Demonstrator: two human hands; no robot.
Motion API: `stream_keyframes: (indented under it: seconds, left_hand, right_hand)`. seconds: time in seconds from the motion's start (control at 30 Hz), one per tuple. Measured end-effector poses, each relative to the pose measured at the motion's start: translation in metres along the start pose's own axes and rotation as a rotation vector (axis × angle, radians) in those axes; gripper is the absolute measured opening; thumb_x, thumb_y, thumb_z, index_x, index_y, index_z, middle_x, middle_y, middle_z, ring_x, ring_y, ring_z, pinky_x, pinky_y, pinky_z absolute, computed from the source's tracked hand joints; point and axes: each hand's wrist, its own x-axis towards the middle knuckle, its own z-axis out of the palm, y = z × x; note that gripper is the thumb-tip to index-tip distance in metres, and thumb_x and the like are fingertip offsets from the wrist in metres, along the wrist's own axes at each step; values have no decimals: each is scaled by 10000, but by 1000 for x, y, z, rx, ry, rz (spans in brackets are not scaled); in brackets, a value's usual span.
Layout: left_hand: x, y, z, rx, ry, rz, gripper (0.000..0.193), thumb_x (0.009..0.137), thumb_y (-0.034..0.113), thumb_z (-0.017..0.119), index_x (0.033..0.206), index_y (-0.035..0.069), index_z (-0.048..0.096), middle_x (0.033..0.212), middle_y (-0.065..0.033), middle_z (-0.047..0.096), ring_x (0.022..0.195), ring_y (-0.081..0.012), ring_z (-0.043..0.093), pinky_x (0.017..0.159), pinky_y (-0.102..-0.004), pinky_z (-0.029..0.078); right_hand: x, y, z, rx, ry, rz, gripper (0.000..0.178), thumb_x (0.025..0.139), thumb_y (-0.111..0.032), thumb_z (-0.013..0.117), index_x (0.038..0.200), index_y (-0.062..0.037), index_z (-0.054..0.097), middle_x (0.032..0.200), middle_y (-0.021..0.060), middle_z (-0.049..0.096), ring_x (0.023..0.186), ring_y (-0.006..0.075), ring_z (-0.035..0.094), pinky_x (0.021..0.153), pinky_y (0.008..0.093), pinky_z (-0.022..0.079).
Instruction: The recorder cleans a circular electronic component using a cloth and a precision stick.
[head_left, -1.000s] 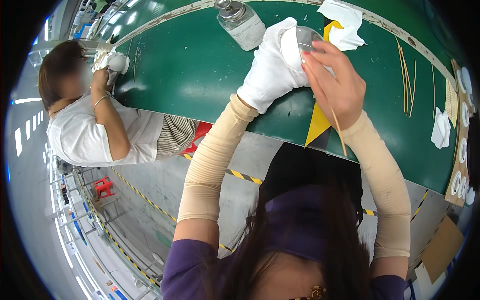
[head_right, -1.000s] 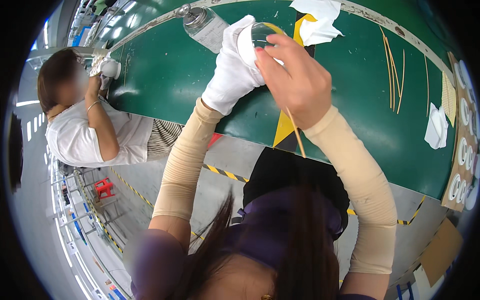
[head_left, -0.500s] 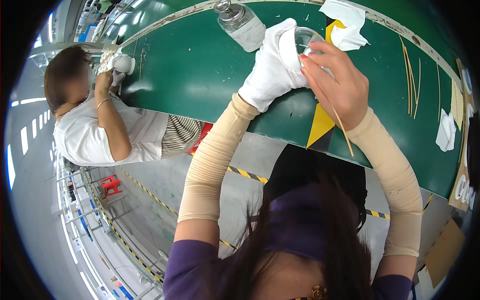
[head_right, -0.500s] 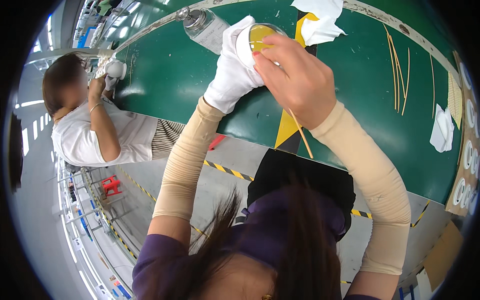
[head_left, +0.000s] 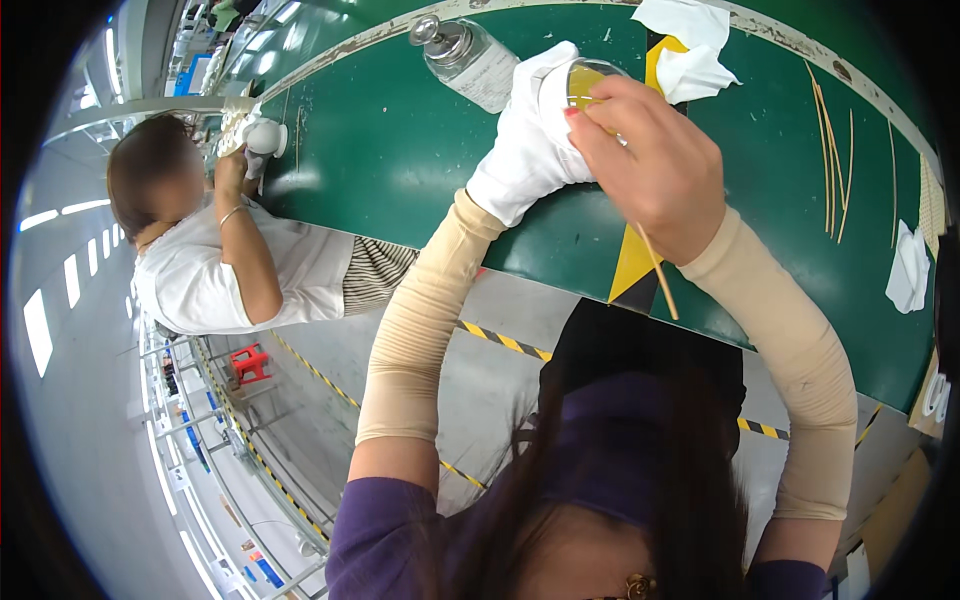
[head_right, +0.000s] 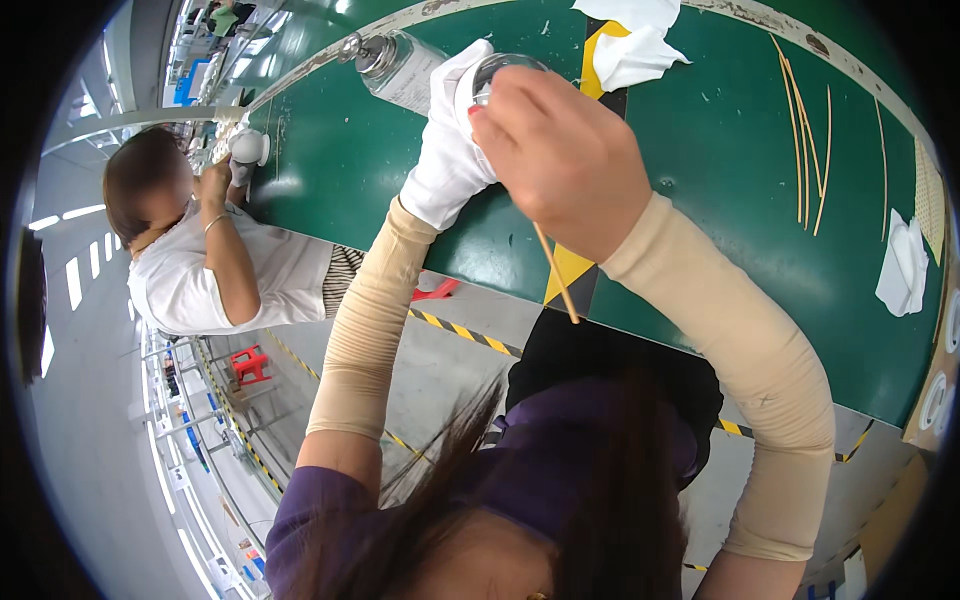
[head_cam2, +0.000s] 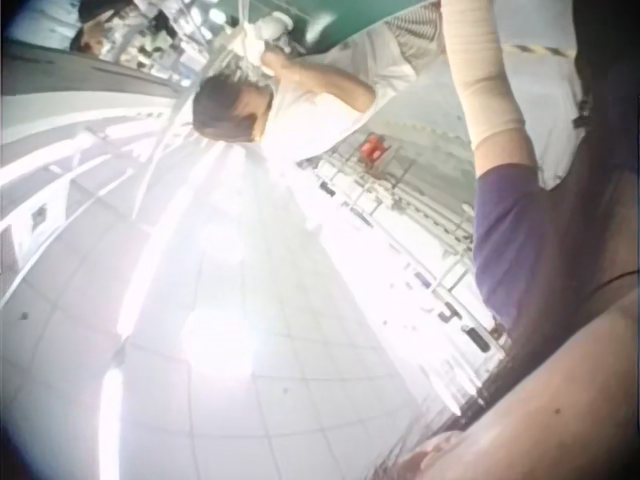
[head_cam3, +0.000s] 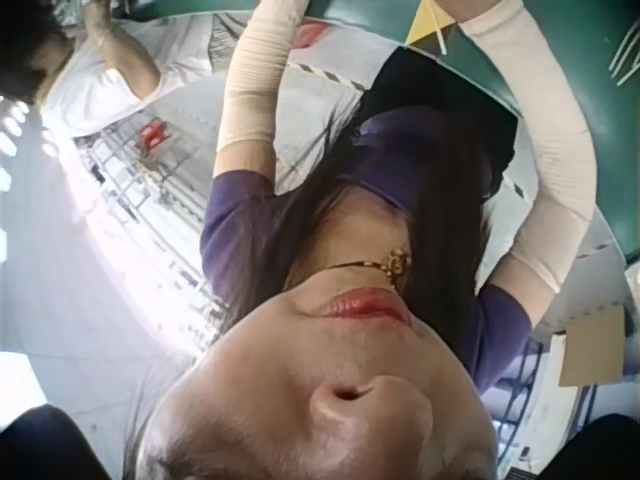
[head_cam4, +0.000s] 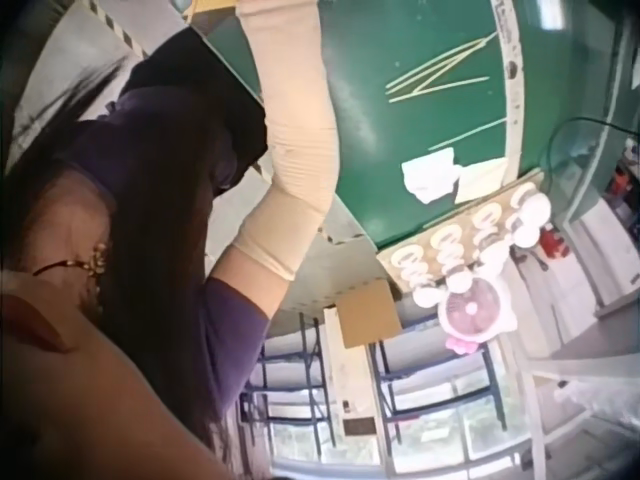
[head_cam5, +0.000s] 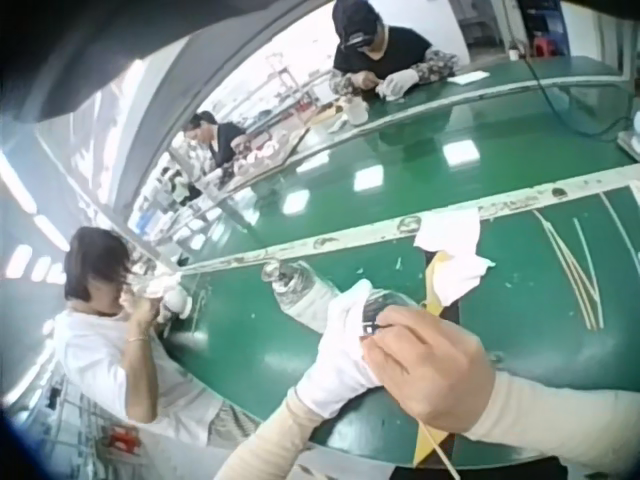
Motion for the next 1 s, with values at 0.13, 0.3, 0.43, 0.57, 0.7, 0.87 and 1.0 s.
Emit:
stream_keyframes:
  seconds: [0.13, 0.3, 0.43, 0.57, 0.7, 0.87, 1.0]
  left_hand:
    - [-1, -8, 4, -190, 9, -104, 708, 692, 350, 717, 1284, 73, 446, 1287, -153, 422, 1204, -343, 387, 1010, -390, 344]
    - [5, -10, 0, -132, 19, -64, 701, 642, 438, 722, 1224, 101, 523, 1261, -156, 463, 1204, -360, 384, 1016, -422, 325]
    - [4, -17, -2, -327, -57, -225, 729, 647, 437, 740, 1238, 85, 499, 1260, -143, 467, 1190, -344, 403, 1014, -399, 336]
    - [-1, -14, -2, -684, 7, -419, 865, 664, 360, 799, 1330, 51, 341, 1260, -112, 467, 1166, -267, 464, 1011, -335, 354]
    - [3, -22, -4, -346, -16, -181, 957, 648, 312, 836, 1355, 37, 252, 1258, -97, 466, 1141, -228, 497, 991, -300, 377]
    - [1, -28, -8, -457, 10, -262, 913, 656, 322, 835, 1341, 50, 297, 1224, -98, 506, 1098, -213, 526, 943, -308, 436]
    - [8, -22, -19, -636, -4, -376, 879, 676, 329, 823, 1345, 66, 316, 1228, -102, 506, 1096, -210, 532, 947, -315, 438]
  right_hand:
    - [-1, -7, 1, -28, -54, -54, 165, 704, -25, 708, 850, -4, 635, 891, 82, 586, 902, 277, 634, 714, 338, 547]
    - [3, 1, 6, 75, 5, 50, 179, 697, 21, 709, 859, 12, 632, 934, 103, 599, 920, 279, 637, 762, 348, 553]
    - [8, 1, 9, 104, -3, 79, 199, 684, 73, 707, 861, 34, 625, 947, 114, 603, 934, 278, 641, 764, 346, 556]
    - [11, 0, 11, 109, -23, 66, 189, 688, 68, 711, 854, 38, 626, 942, 118, 604, 923, 289, 645, 763, 349, 557]
    - [18, 3, 19, 79, -2, 74, 179, 696, 69, 712, 854, 44, 631, 938, 122, 607, 896, 296, 651, 764, 353, 558]
    - [21, -3, 16, 52, -23, 81, 188, 696, 70, 712, 868, 44, 640, 928, 120, 607, 888, 284, 655, 754, 339, 559]
    - [22, -5, 12, 87, -21, 117, 197, 697, 69, 710, 877, 29, 638, 915, 104, 608, 897, 275, 659, 715, 320, 554]
